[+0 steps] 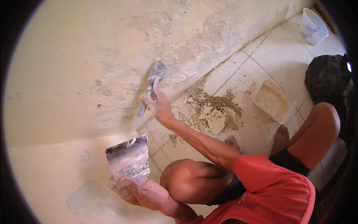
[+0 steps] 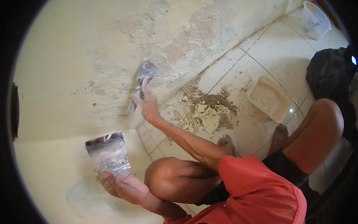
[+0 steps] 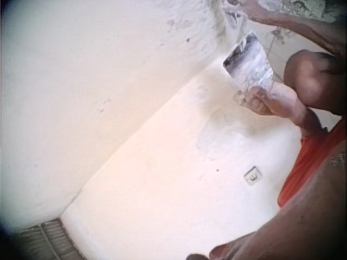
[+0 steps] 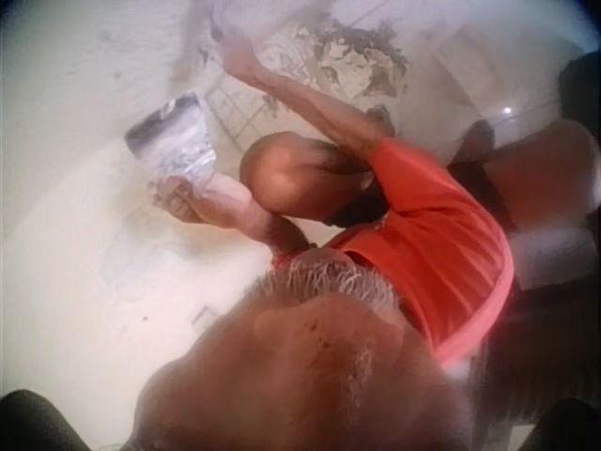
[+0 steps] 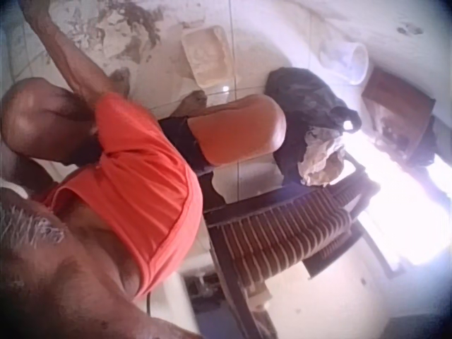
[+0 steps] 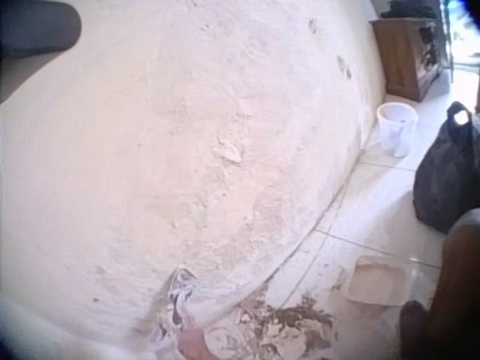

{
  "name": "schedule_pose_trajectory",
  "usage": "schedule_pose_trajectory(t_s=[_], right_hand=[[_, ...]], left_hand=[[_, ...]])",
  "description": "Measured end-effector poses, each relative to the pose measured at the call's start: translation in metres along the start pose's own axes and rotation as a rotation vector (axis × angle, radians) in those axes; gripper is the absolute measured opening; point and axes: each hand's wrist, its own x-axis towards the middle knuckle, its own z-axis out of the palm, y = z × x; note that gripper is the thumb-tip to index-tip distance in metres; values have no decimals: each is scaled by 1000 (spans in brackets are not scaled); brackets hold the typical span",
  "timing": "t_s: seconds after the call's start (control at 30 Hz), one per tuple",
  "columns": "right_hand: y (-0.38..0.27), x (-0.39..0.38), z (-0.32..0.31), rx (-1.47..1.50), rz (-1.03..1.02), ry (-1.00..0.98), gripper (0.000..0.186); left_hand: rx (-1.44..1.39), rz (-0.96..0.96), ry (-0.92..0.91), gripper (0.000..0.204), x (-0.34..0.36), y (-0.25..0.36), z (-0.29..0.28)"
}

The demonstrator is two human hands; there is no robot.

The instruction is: The person applies putty to a wall, scooping paste from a container using putty knives and spreading it across the wall surface.

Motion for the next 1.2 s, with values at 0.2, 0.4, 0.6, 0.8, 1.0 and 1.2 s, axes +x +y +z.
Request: schedule_pose_trajectory(t_s=[0.2,0.4,0.6,0.8,1.0,1.2], right_hand=[[-2,-33,-30,-91,238,-229,40],[18,14,-31,91,74,54,25],[1,-30,-10,-84,135,-245,45],[-16,-45,-87,-185,206,-325,41],[-14,-21,-192,-714,111,-302,38],[-6,12,-187,-1130,-212,-532,24]], left_hand=[[-44,-42,169,61,-1,7,15],[-106,-41,82,60,0,0,-1],[-158,-46,64,56,-5,5,7],[-110,-115,153,53,-7,13,4],[-135,-154,181,45,0,9,-9],[-374,-305,173,37,-5,11,-3]])
